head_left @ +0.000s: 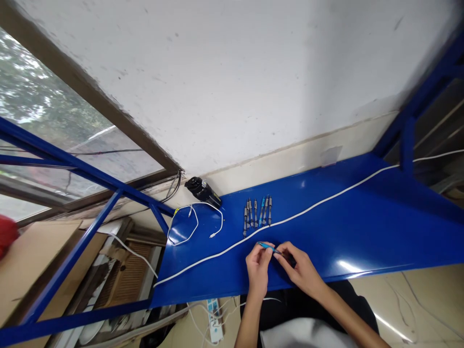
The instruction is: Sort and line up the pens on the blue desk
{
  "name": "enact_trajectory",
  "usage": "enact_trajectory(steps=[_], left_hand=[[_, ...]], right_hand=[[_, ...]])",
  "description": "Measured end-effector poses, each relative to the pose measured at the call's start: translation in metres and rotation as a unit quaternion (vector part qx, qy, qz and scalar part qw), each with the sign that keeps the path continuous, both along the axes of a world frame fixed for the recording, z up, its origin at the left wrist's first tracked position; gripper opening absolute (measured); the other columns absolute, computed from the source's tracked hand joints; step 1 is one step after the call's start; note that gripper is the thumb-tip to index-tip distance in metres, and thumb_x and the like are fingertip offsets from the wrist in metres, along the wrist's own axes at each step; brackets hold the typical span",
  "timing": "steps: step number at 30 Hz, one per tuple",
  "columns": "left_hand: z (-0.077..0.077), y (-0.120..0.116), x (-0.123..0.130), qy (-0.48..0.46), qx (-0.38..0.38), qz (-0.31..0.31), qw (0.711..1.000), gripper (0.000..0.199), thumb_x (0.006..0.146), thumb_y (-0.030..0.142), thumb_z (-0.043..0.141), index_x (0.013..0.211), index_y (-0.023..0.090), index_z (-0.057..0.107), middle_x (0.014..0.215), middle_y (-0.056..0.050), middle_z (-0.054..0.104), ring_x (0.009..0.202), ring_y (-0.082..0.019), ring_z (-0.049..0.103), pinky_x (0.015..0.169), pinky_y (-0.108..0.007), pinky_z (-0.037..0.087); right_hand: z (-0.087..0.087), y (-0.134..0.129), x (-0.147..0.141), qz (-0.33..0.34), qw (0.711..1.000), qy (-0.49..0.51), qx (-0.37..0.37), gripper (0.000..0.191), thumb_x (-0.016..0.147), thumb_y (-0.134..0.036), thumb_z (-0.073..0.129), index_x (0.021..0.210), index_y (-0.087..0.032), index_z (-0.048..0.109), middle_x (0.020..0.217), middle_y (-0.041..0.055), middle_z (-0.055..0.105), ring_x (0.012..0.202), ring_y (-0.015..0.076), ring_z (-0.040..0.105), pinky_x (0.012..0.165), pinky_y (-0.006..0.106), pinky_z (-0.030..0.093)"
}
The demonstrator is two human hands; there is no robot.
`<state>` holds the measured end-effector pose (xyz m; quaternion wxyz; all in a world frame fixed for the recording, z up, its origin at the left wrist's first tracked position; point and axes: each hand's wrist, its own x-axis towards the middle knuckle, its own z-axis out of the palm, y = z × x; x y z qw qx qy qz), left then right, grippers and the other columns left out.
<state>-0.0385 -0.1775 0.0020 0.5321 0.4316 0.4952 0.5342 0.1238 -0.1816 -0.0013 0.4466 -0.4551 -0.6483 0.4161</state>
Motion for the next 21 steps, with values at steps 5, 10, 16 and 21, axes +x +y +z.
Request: enact_trajectory(steps=[5, 10, 16, 21], left_hand=[[0.0017, -0.0004, -0.0003, -0.006, 0.002, 0.001, 1.000, 0.032, 0.099, 0.046, 0.073, 0.103, 0.015, 0.080, 0.100, -0.010, 0.076, 0.096, -0.024, 0.070, 0.090, -0.033, 0.054], [0.0029, -0.0006, 0.0001, -0.012, 0.004, 0.001, 1.000, 0.033, 0.099, 0.048, 0.073, 0.103, 0.015, 0.080, 0.100, -0.010, 0.076, 0.097, -0.024, 0.069, 0.091, -0.032, 0.054], [0.0042, -0.0005, 0.0005, -0.019, 0.002, 0.000, 1.000, 0.033, 0.099, 0.047, 0.072, 0.104, 0.015, 0.079, 0.101, -0.010, 0.076, 0.098, -0.025, 0.070, 0.092, -0.033, 0.054], [0.0052, -0.0005, 0.0005, -0.016, 0.003, 0.002, 1.000, 0.034, 0.100, 0.047, 0.071, 0.105, 0.014, 0.079, 0.103, -0.011, 0.076, 0.100, -0.025, 0.069, 0.094, -0.035, 0.053]], right_hand=[[0.0052, 0.0010, 0.0001, 0.020, 1.000, -0.009, 0.003, 0.023, 0.113, -0.038, 0.048, 0.105, -0.024, 0.066, 0.093, 0.0029, 0.068, 0.084, 0.0192, 0.065, 0.081, 0.031, 0.050], [0.0065, 0.0014, -0.0004, 0.025, 1.000, -0.011, -0.004, 0.024, 0.113, -0.039, 0.049, 0.103, -0.024, 0.065, 0.090, 0.0018, 0.068, 0.081, 0.0187, 0.064, 0.079, 0.031, 0.050], [0.0072, 0.0013, -0.0002, 0.018, 1.000, -0.016, -0.013, 0.022, 0.111, -0.041, 0.053, 0.105, -0.024, 0.065, 0.090, 0.0015, 0.068, 0.079, 0.0182, 0.063, 0.076, 0.030, 0.050], [0.0089, 0.0016, -0.0001, 0.030, 0.999, -0.022, -0.012, 0.029, 0.114, -0.043, 0.047, 0.099, -0.024, 0.063, 0.088, 0.0018, 0.067, 0.079, 0.0185, 0.062, 0.077, 0.030, 0.049]])
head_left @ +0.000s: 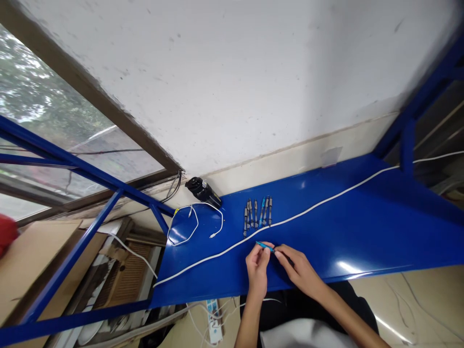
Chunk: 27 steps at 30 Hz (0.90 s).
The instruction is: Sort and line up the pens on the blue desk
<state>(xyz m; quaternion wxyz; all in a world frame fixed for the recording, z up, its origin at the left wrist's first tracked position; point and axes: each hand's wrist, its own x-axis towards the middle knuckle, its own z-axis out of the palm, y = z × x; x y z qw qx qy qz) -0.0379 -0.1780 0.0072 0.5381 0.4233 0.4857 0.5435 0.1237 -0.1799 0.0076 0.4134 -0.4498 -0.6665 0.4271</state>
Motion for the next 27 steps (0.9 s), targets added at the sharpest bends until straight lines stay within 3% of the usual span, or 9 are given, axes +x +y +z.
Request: enact_trajectory(steps=[2, 6, 10, 14, 18, 24, 27], left_hand=[[0.0004, 0.0000, 0.0000, 0.000, 0.000, -0.002, 1.000, 0.035, 0.099, 0.048, 0.071, 0.104, 0.014, 0.079, 0.102, -0.012, 0.076, 0.099, -0.025, 0.069, 0.093, -0.035, 0.053], [0.0005, 0.0000, 0.0000, -0.008, 0.003, 0.002, 1.000, 0.034, 0.099, 0.047, 0.072, 0.104, 0.014, 0.079, 0.101, -0.011, 0.075, 0.097, -0.024, 0.068, 0.093, -0.034, 0.053], [-0.0001, -0.0002, 0.0001, -0.014, 0.001, -0.006, 1.000, 0.032, 0.101, 0.045, 0.070, 0.105, 0.015, 0.078, 0.103, -0.011, 0.075, 0.099, -0.025, 0.068, 0.094, -0.034, 0.052], [-0.0015, 0.0000, -0.0001, -0.014, 0.004, 0.000, 1.000, 0.030, 0.101, 0.044, 0.069, 0.104, 0.015, 0.078, 0.101, -0.010, 0.073, 0.097, -0.023, 0.066, 0.092, -0.033, 0.051], [-0.0016, 0.0003, -0.0004, -0.026, -0.001, 0.000, 1.000, 0.031, 0.101, 0.045, 0.070, 0.104, 0.015, 0.078, 0.101, -0.010, 0.073, 0.097, -0.024, 0.067, 0.092, -0.033, 0.052], [0.0015, 0.0010, 0.0004, -0.013, 0.012, 0.005, 1.000, 0.032, 0.100, 0.046, 0.070, 0.098, 0.015, 0.078, 0.098, -0.010, 0.073, 0.097, -0.024, 0.066, 0.094, -0.034, 0.052], [-0.0015, 0.0014, 0.0000, -0.010, 0.006, 0.009, 1.000, 0.036, 0.099, 0.049, 0.070, 0.097, 0.014, 0.079, 0.096, -0.011, 0.074, 0.095, -0.025, 0.067, 0.093, -0.035, 0.052]], right_hand=[[-0.0007, 0.0002, -0.0002, -0.006, 1.000, 0.002, -0.005, 0.026, 0.112, -0.046, 0.050, 0.105, -0.024, 0.063, 0.089, 0.0018, 0.067, 0.077, 0.0185, 0.061, 0.074, 0.030, 0.050], [-0.0032, 0.0009, -0.0004, 0.009, 1.000, -0.008, 0.008, 0.035, 0.115, -0.044, 0.041, 0.097, -0.024, 0.064, 0.089, 0.0033, 0.067, 0.081, 0.0195, 0.062, 0.079, 0.032, 0.050], [-0.0038, 0.0011, -0.0004, -0.005, 1.000, 0.001, -0.011, 0.025, 0.112, -0.046, 0.052, 0.108, -0.024, 0.063, 0.090, 0.0014, 0.066, 0.078, 0.0184, 0.061, 0.074, 0.030, 0.049], [-0.0039, 0.0007, -0.0001, 0.016, 1.000, -0.003, -0.009, 0.032, 0.115, -0.043, 0.043, 0.099, -0.024, 0.064, 0.088, 0.0009, 0.067, 0.082, 0.0181, 0.064, 0.081, 0.030, 0.048], [-0.0049, 0.0005, 0.0004, 0.002, 1.000, 0.004, -0.012, 0.026, 0.111, -0.046, 0.053, 0.104, -0.024, 0.064, 0.087, 0.0003, 0.067, 0.077, 0.0178, 0.062, 0.076, 0.029, 0.049], [0.0011, -0.0005, 0.0033, 0.028, 0.999, -0.003, -0.037, 0.033, 0.113, -0.047, 0.047, 0.098, -0.024, 0.065, 0.080, -0.0010, 0.065, 0.074, 0.0170, 0.061, 0.074, 0.028, 0.048], [0.0029, -0.0047, 0.0040, 0.038, 0.998, 0.020, -0.046, 0.028, 0.111, -0.048, 0.052, 0.110, -0.025, 0.067, 0.080, -0.0013, 0.068, 0.074, 0.0173, 0.063, 0.075, 0.030, 0.051]])
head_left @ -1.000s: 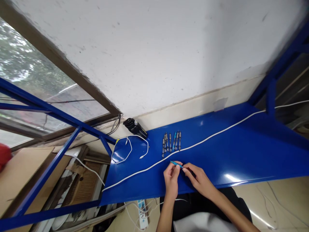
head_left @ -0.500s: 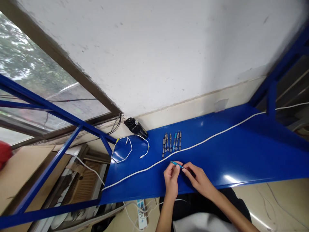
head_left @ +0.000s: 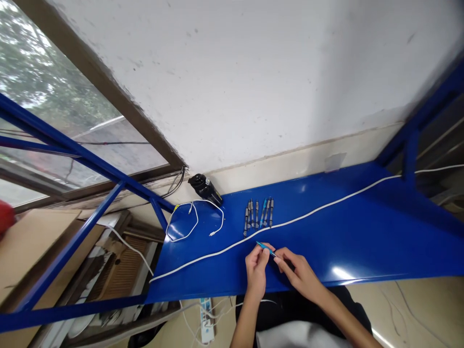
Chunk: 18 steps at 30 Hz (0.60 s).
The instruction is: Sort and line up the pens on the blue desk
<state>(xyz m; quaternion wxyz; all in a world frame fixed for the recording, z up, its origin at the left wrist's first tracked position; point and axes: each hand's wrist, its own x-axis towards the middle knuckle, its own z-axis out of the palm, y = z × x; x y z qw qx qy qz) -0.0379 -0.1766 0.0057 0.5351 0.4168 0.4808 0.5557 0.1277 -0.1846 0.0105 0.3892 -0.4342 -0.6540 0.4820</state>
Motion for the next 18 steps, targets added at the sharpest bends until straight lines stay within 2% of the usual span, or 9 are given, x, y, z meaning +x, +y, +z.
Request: enact_trajectory(steps=[2, 5, 8, 11, 12, 13, 15, 18], left_hand=[[-0.003, 0.000, -0.001, -0.004, -0.011, 0.012, 1.000, 0.038, 0.098, 0.051, 0.072, 0.098, 0.014, 0.080, 0.095, -0.011, 0.075, 0.094, -0.025, 0.067, 0.091, -0.035, 0.053], [-0.006, 0.000, -0.003, -0.003, -0.017, 0.022, 1.000, 0.037, 0.093, 0.051, 0.078, 0.099, 0.014, 0.081, 0.096, -0.010, 0.075, 0.092, -0.023, 0.068, 0.086, -0.032, 0.053], [-0.003, -0.001, -0.004, 0.022, -0.005, -0.013, 1.000, 0.035, 0.091, 0.049, 0.081, 0.097, 0.015, 0.082, 0.097, -0.010, 0.075, 0.090, -0.023, 0.068, 0.083, -0.030, 0.053], [-0.001, -0.001, -0.004, 0.021, -0.006, -0.009, 1.000, 0.037, 0.096, 0.051, 0.075, 0.101, 0.016, 0.082, 0.099, -0.011, 0.076, 0.095, -0.024, 0.070, 0.089, -0.033, 0.054], [-0.001, -0.001, -0.004, 0.012, -0.010, 0.005, 1.000, 0.039, 0.097, 0.053, 0.073, 0.103, 0.015, 0.082, 0.099, -0.011, 0.077, 0.096, -0.025, 0.071, 0.091, -0.034, 0.055], [-0.002, 0.000, -0.004, 0.004, -0.015, 0.018, 1.000, 0.040, 0.098, 0.054, 0.072, 0.104, 0.015, 0.081, 0.098, -0.012, 0.077, 0.096, -0.025, 0.071, 0.092, -0.035, 0.055], [-0.004, 0.001, -0.004, -0.007, -0.021, 0.031, 0.999, 0.042, 0.099, 0.056, 0.070, 0.101, 0.015, 0.081, 0.095, -0.011, 0.077, 0.094, -0.024, 0.071, 0.092, -0.035, 0.055], [-0.007, 0.002, -0.004, -0.005, -0.021, 0.026, 0.999, 0.042, 0.099, 0.056, 0.070, 0.100, 0.016, 0.081, 0.094, -0.010, 0.076, 0.093, -0.023, 0.070, 0.092, -0.034, 0.054]], right_hand=[[-0.003, -0.003, 0.000, -0.007, 0.999, 0.037, -0.015, 0.029, 0.106, -0.050, 0.062, 0.119, -0.024, 0.066, 0.083, -0.0005, 0.071, 0.078, 0.0185, 0.066, 0.077, 0.031, 0.054], [-0.013, -0.002, 0.002, -0.077, 0.985, 0.137, -0.071, 0.032, 0.098, -0.052, 0.074, 0.110, -0.022, 0.069, 0.081, 0.0012, 0.071, 0.071, 0.0181, 0.064, 0.068, 0.030, 0.053], [-0.018, 0.012, 0.007, -0.183, 0.931, 0.291, -0.121, 0.030, 0.097, -0.052, 0.076, 0.104, -0.024, 0.070, 0.075, -0.0008, 0.065, 0.063, 0.0154, 0.057, 0.060, 0.029, 0.048], [-0.012, 0.032, 0.018, -0.239, 0.877, 0.394, -0.138, 0.031, 0.094, -0.055, 0.078, 0.094, -0.026, 0.066, 0.094, 0.0034, 0.068, 0.088, 0.0214, 0.067, 0.075, 0.036, 0.057], [-0.007, 0.037, 0.023, -0.240, 0.867, 0.413, -0.144, 0.033, 0.093, -0.056, 0.079, 0.092, -0.026, 0.064, 0.096, 0.0035, 0.067, 0.092, 0.0227, 0.067, 0.079, 0.039, 0.059], [-0.003, 0.042, 0.029, -0.239, 0.857, 0.431, -0.148, 0.034, 0.092, -0.056, 0.079, 0.090, -0.027, 0.062, 0.091, 0.0020, 0.064, 0.089, 0.0219, 0.066, 0.080, 0.040, 0.059], [0.002, 0.046, 0.041, -0.235, 0.837, 0.469, -0.156, 0.038, 0.096, -0.059, 0.074, 0.086, -0.027, 0.057, 0.074, -0.0032, 0.050, 0.069, 0.0169, 0.055, 0.071, 0.036, 0.058], [0.000, 0.043, 0.058, -0.227, 0.815, 0.505, -0.171, 0.053, 0.102, -0.067, 0.058, 0.072, -0.026, 0.041, 0.062, -0.0081, 0.027, 0.050, 0.0129, 0.026, 0.047, 0.028, 0.041]])
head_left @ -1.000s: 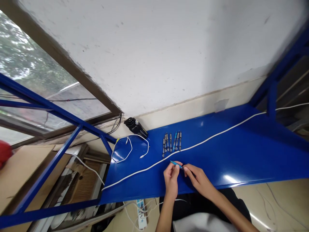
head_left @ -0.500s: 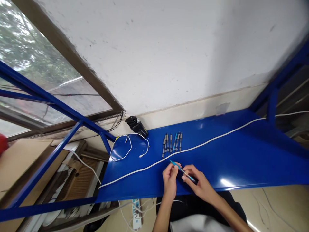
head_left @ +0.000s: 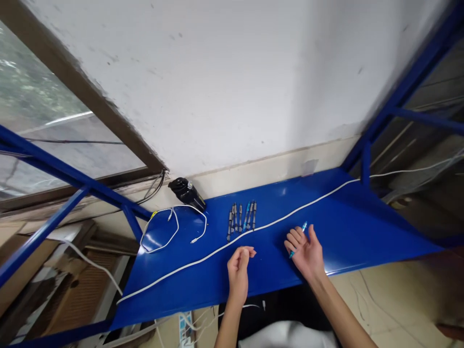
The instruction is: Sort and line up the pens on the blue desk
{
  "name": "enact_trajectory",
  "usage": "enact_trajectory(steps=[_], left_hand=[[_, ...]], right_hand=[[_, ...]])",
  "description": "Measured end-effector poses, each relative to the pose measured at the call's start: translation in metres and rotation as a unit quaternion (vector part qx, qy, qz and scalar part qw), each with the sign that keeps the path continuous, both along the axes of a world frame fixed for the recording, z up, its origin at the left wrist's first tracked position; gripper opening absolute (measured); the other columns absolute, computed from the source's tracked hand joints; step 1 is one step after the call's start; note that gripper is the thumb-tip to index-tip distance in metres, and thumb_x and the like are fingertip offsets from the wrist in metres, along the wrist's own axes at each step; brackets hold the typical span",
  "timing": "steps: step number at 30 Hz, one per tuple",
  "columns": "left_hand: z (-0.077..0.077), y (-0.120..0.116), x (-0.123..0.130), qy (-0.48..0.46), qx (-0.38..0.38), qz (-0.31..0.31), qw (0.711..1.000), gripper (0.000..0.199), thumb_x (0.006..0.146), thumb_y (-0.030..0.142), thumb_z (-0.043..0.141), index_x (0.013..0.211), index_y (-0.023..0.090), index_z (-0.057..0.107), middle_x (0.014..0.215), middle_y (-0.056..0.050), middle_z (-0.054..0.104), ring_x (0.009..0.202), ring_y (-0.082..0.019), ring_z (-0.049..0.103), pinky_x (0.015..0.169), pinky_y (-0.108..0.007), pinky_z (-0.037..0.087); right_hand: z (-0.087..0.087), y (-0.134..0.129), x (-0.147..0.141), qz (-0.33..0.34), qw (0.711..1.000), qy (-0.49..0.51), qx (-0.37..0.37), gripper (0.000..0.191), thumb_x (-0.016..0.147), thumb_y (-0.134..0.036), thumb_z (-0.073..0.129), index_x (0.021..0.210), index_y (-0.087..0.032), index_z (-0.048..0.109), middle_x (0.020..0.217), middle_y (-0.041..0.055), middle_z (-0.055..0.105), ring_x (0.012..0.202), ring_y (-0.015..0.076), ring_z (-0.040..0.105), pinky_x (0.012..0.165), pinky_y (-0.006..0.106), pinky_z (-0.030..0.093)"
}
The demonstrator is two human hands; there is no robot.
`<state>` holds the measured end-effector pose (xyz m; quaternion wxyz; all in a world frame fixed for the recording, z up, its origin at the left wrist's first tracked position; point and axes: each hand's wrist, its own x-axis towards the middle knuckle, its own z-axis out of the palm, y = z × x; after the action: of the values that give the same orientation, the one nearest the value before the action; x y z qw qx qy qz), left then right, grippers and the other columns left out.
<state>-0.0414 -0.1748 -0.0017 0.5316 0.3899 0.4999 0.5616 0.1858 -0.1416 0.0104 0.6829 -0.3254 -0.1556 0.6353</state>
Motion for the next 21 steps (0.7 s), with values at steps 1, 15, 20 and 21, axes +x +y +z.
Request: enact_trajectory(steps=[1, 15, 20, 21], left_hand=[[-0.001, 0.000, 0.000, 0.002, 0.000, -0.001, 1.000, 0.042, 0.100, 0.056, 0.069, 0.100, 0.016, 0.081, 0.094, -0.010, 0.076, 0.093, -0.023, 0.070, 0.092, -0.033, 0.055], [-0.005, -0.002, 0.001, 0.021, 0.001, 0.002, 1.000, 0.040, 0.101, 0.054, 0.068, 0.100, 0.016, 0.080, 0.094, -0.009, 0.076, 0.093, -0.023, 0.070, 0.091, -0.033, 0.055], [0.009, 0.002, -0.002, 0.091, 0.010, -0.006, 0.996, 0.039, 0.101, 0.054, 0.068, 0.112, 0.018, 0.079, 0.100, -0.009, 0.078, 0.096, -0.024, 0.073, 0.092, -0.035, 0.057], [0.013, 0.006, -0.005, 0.119, 0.021, -0.003, 0.993, 0.038, 0.100, 0.053, 0.069, 0.114, 0.019, 0.078, 0.103, -0.010, 0.078, 0.097, -0.025, 0.074, 0.093, -0.035, 0.057]], right_hand=[[-0.003, -0.003, 0.005, 0.003, 1.000, 0.005, -0.002, 0.057, 0.103, -0.068, 0.054, 0.069, -0.026, 0.034, 0.060, -0.0088, 0.022, 0.049, 0.0127, 0.019, 0.042, 0.027, 0.035], [-0.029, -0.012, 0.017, -0.041, 0.997, 0.049, 0.033, 0.067, 0.095, -0.067, 0.056, 0.060, -0.026, 0.016, 0.046, -0.0103, 0.011, 0.042, 0.0106, 0.003, 0.035, 0.027, 0.022], [-0.030, -0.013, 0.018, -0.049, 0.995, 0.089, 0.026, 0.065, 0.094, -0.065, 0.058, 0.061, -0.026, 0.017, 0.047, -0.0100, 0.014, 0.043, 0.0104, 0.006, 0.037, 0.027, 0.026], [-0.029, -0.013, 0.017, -0.052, 0.992, 0.110, 0.018, 0.065, 0.094, -0.064, 0.058, 0.062, -0.026, 0.017, 0.047, -0.0101, 0.014, 0.044, 0.0104, 0.006, 0.037, 0.027, 0.026]])
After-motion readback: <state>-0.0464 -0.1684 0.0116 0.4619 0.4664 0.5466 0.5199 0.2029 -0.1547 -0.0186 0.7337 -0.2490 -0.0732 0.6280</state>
